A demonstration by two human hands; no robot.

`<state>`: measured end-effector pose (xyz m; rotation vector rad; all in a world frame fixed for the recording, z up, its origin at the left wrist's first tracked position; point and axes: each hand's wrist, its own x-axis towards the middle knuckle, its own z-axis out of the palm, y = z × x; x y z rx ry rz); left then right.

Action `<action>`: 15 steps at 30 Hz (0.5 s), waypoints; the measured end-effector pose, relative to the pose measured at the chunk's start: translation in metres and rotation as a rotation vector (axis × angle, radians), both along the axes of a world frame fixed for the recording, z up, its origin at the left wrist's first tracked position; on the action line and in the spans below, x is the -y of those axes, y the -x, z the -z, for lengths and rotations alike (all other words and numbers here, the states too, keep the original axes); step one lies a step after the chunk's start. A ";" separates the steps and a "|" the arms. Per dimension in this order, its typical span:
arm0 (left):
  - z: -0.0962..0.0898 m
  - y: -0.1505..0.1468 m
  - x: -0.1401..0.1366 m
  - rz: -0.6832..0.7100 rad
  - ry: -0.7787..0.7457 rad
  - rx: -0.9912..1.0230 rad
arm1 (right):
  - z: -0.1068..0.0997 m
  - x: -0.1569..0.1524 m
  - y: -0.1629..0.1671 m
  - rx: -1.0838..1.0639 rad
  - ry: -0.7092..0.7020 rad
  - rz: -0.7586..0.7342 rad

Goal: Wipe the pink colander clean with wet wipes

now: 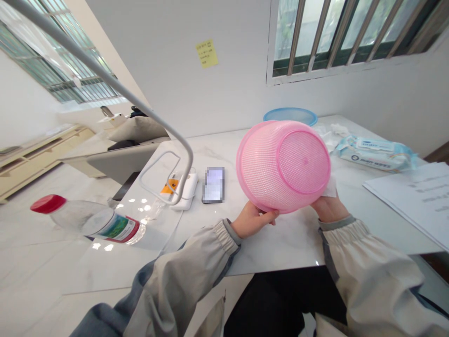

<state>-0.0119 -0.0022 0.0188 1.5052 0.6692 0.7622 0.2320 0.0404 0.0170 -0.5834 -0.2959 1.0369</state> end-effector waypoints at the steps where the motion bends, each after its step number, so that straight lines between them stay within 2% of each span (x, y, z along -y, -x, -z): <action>1: 0.001 0.000 -0.001 0.001 0.001 -0.009 | -0.002 0.001 0.000 -0.005 0.021 0.009; 6: 0.005 0.000 -0.004 0.028 -0.001 -0.028 | -0.012 0.004 0.001 0.003 0.065 0.020; 15: 0.001 -0.002 -0.004 0.035 -0.005 -0.017 | -0.025 0.007 0.007 -0.021 -0.007 0.043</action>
